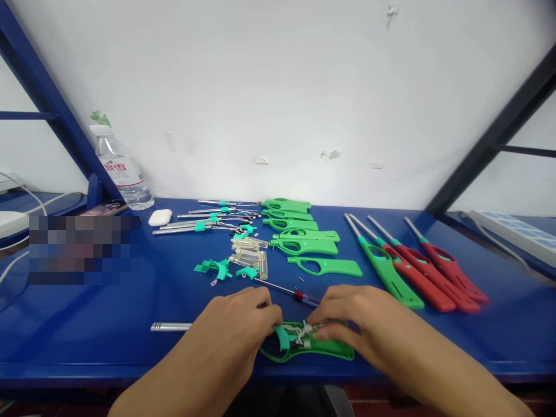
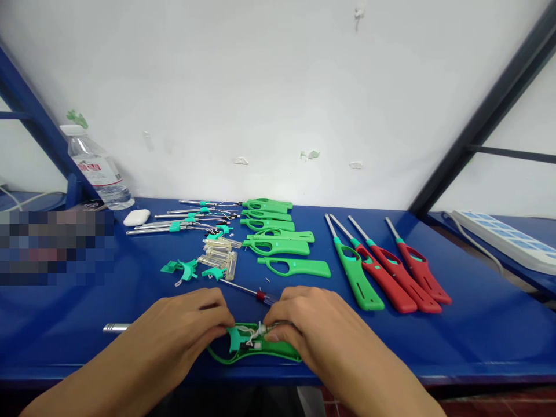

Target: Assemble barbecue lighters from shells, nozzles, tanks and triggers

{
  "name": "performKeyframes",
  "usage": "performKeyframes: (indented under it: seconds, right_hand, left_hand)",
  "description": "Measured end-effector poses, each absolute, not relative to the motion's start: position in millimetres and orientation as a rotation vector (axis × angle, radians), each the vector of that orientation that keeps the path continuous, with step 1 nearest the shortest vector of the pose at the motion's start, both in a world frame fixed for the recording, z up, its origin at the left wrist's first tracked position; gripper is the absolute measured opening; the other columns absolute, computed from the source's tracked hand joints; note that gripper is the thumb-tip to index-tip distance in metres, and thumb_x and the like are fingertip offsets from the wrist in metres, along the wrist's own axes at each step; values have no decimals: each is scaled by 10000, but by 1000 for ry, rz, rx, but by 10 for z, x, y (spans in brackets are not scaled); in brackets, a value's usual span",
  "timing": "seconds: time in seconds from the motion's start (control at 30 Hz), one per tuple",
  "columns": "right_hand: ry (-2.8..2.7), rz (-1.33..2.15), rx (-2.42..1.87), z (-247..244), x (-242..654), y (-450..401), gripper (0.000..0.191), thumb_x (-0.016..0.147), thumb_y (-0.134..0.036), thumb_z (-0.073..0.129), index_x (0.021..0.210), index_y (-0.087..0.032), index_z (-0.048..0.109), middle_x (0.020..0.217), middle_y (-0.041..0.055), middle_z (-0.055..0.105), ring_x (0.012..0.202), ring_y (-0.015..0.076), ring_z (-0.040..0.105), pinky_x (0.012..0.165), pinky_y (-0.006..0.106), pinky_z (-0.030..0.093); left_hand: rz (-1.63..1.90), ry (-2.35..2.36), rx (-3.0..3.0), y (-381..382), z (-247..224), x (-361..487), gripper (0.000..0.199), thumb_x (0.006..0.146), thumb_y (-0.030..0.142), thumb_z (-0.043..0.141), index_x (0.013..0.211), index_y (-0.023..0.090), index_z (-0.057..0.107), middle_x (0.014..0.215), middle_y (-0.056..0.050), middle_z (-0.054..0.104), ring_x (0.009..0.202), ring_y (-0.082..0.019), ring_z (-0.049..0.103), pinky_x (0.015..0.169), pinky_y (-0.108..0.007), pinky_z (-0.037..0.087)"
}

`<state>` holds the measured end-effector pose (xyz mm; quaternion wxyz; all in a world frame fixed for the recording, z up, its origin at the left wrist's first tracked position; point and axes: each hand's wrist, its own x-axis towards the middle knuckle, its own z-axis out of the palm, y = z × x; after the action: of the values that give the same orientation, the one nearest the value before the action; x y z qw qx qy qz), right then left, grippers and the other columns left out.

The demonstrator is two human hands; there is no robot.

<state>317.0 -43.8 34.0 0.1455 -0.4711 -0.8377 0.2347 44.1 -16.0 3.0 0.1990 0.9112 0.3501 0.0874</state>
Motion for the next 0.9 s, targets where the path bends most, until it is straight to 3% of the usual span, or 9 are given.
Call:
performKeyframes:
  seconds: [0.17,0.4,0.6,0.77,0.9]
  right_hand:
    - [-2400,673,-1367,319,3143,-436,171,1039,-312,675,986,-335,835,941,-56,791,836,141,721,736,245,461]
    - [-2400,607,-1510,275,2991,-424,271,973,-131,630,784,-229,798,863,13,792,776,188,738,696,261,498]
    - [-2287,583,-1497,203,2997,-572,277,963,-105,612,948,-274,830,1026,35,777,904,207,732,826,286,559]
    - [-2376,618,-1598,152,3016,-627,331,934,-95,638,1042,-327,848,1017,48,726,902,232,714,808,338,558]
    - [-2326,598,-1597,105,3026,-610,372,894,-78,703,1076,-367,849,1007,30,725,893,221,711,794,315,551]
  left_hand:
    - [255,960,2598,-158,23,442,417,959,-5,444,1143,278,689,1198,-24,685,1002,-210,637,930,-328,484]
    - [308,942,2643,-188,38,434,392,986,33,455,1168,295,681,1225,-20,689,1043,-202,662,984,-322,516]
    - [248,971,2660,-185,5,429,470,974,-1,477,1242,348,643,1262,17,670,1052,-195,671,925,-316,500]
    - [132,1034,2700,-220,86,449,510,898,-48,529,1187,357,639,1183,31,667,1041,-220,667,783,-332,446]
    - [108,1038,2707,-256,175,481,515,847,-75,518,1111,343,662,1142,34,669,997,-220,668,732,-345,406]
